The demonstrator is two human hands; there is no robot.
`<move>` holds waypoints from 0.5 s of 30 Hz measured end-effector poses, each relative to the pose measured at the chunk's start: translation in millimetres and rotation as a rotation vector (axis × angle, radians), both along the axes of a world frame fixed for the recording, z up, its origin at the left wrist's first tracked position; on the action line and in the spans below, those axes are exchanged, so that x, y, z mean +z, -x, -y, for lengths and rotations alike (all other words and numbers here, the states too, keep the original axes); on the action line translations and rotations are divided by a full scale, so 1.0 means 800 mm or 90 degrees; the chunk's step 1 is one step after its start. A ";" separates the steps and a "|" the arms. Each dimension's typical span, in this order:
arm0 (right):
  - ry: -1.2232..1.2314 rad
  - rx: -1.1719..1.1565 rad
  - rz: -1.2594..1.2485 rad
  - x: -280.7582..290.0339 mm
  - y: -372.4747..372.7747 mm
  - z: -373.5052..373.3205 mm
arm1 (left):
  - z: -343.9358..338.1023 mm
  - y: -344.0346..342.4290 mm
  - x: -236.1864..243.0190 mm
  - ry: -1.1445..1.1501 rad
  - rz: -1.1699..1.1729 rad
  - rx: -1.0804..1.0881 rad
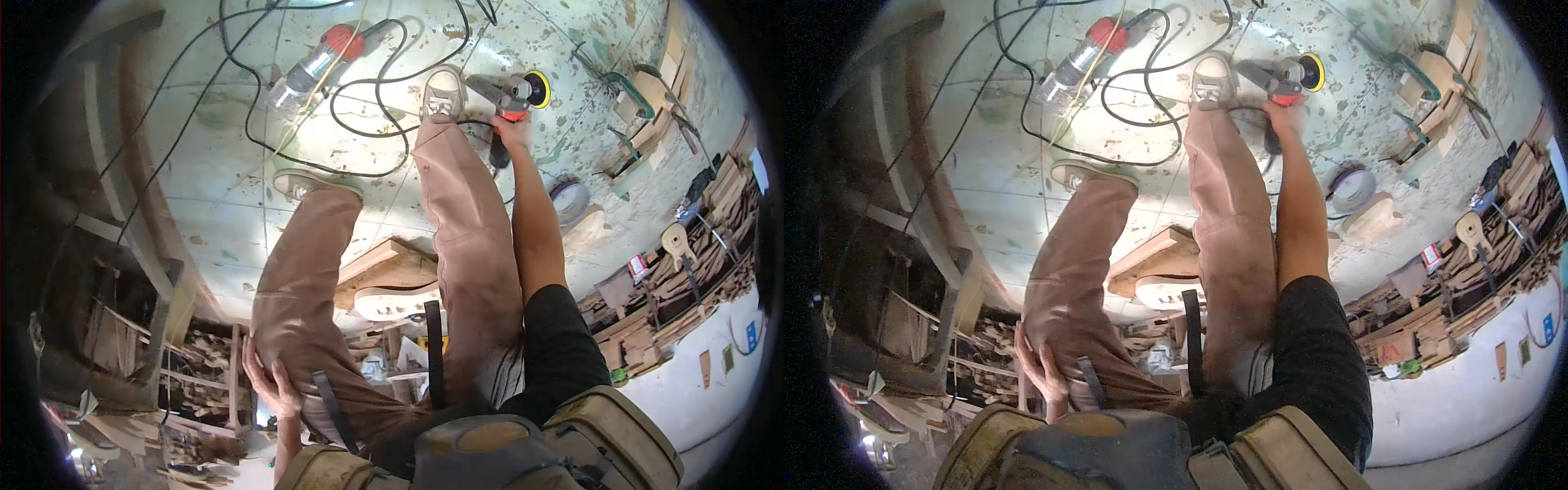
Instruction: The person holds a wooden guitar body and sands the edges using a rotating sanding drum on a workbench, then uses a handheld power sander to sand the front surface of the guitar body.
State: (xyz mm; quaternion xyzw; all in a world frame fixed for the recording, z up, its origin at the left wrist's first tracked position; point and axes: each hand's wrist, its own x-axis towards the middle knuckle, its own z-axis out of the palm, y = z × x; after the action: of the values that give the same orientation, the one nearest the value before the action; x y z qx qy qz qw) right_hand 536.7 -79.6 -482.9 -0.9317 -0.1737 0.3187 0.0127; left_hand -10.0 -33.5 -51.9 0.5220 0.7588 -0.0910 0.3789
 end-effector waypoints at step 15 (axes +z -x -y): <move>-0.293 -0.036 -0.401 0.433 0.149 0.106 | 0.074 0.072 0.054 0.063 -0.040 -0.209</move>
State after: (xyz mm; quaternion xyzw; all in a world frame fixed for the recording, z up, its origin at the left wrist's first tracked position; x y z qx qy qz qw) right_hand 417.5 -164.3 -136.8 -0.7656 -0.2025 0.5414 0.2826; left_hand -67.2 -92.4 -8.7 0.6165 0.6693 -0.2051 0.3605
